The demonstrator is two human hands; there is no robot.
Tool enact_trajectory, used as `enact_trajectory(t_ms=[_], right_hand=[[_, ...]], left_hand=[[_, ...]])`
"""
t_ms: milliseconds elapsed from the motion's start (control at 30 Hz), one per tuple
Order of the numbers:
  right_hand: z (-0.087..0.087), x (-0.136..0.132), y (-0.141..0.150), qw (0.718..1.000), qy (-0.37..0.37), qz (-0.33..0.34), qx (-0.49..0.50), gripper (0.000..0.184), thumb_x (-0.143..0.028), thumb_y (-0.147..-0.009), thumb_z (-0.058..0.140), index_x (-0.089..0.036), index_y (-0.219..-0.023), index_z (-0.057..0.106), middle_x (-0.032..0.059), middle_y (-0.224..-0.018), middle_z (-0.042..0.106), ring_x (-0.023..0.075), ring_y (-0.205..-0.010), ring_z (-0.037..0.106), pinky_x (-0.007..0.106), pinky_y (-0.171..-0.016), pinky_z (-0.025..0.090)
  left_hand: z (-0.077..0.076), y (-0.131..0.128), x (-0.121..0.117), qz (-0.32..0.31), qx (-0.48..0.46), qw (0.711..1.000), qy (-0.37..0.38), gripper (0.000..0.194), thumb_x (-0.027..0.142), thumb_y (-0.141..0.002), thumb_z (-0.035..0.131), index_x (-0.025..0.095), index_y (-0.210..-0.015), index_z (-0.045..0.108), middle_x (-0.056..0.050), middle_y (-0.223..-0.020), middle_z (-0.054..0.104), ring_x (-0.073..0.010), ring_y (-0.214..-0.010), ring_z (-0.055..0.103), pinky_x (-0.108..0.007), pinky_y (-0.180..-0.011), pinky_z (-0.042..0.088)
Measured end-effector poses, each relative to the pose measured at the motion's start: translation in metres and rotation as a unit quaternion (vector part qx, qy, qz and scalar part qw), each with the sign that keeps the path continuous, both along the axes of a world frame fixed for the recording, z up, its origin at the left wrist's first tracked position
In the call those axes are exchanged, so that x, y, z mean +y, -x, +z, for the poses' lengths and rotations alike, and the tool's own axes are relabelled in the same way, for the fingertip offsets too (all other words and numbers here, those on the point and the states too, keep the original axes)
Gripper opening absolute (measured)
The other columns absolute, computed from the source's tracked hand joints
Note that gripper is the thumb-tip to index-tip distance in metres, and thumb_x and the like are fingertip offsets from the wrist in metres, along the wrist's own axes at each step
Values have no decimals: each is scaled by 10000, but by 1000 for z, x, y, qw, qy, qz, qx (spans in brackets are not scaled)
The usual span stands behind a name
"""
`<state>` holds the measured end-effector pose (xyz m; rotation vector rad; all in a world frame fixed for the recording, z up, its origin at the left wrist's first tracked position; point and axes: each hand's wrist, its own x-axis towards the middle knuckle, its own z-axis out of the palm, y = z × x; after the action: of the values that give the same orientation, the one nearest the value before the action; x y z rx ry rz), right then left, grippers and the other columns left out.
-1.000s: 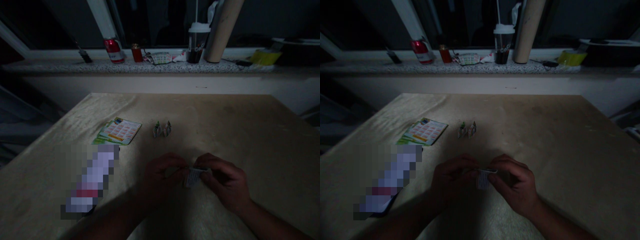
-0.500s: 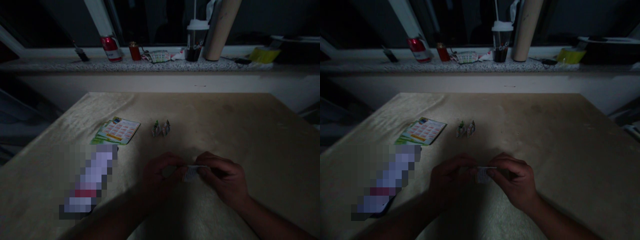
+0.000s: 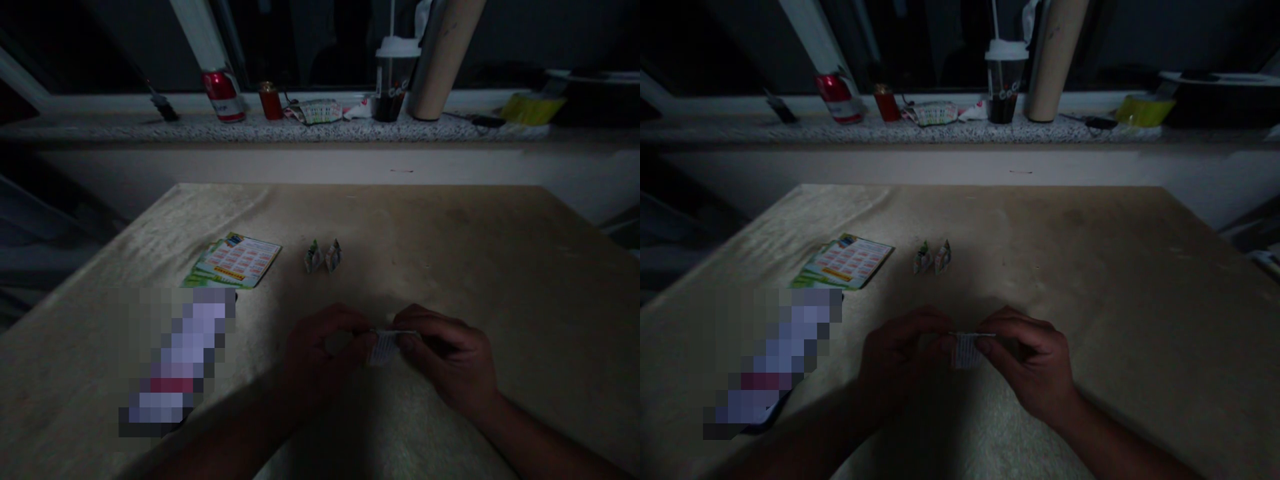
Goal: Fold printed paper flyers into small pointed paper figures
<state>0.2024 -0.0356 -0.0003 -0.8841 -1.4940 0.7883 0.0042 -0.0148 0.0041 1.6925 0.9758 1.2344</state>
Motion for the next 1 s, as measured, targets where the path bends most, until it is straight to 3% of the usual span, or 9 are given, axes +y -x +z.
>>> enact_trajectory(t_ms=[467,767,1000], right_hand=[[-2,-1,1,1000,-15,18,-2,226,-29,-828,703,-203,-946,785,49,-769,742,176,-682,703,285,-569,572],[-5,-1,0,997,-57,48,-14,294,30,-810,679,-180,-1001,756,70,-812,725,206,-741,687,359,-625,565],[-4,-1,0,996,-72,41,-10,320,54,-805,668,-188,-999,747,53,-813,714,190,-735,672,351,-629,549]], left_hand=[[1,0,-1,-36,-48,998,-31,81,124,-800,742,200,-829,753,-17,-773,719,-131,-702,673,-232,-649,541],[2,0,-1,-52,-10,996,-72,85,111,-811,744,181,-858,756,-26,-794,725,-127,-710,685,-218,-659,541],[0,-1,-2,-62,-14,996,-57,89,128,-813,754,178,-887,752,-28,-820,727,-126,-740,687,-217,-682,542]])
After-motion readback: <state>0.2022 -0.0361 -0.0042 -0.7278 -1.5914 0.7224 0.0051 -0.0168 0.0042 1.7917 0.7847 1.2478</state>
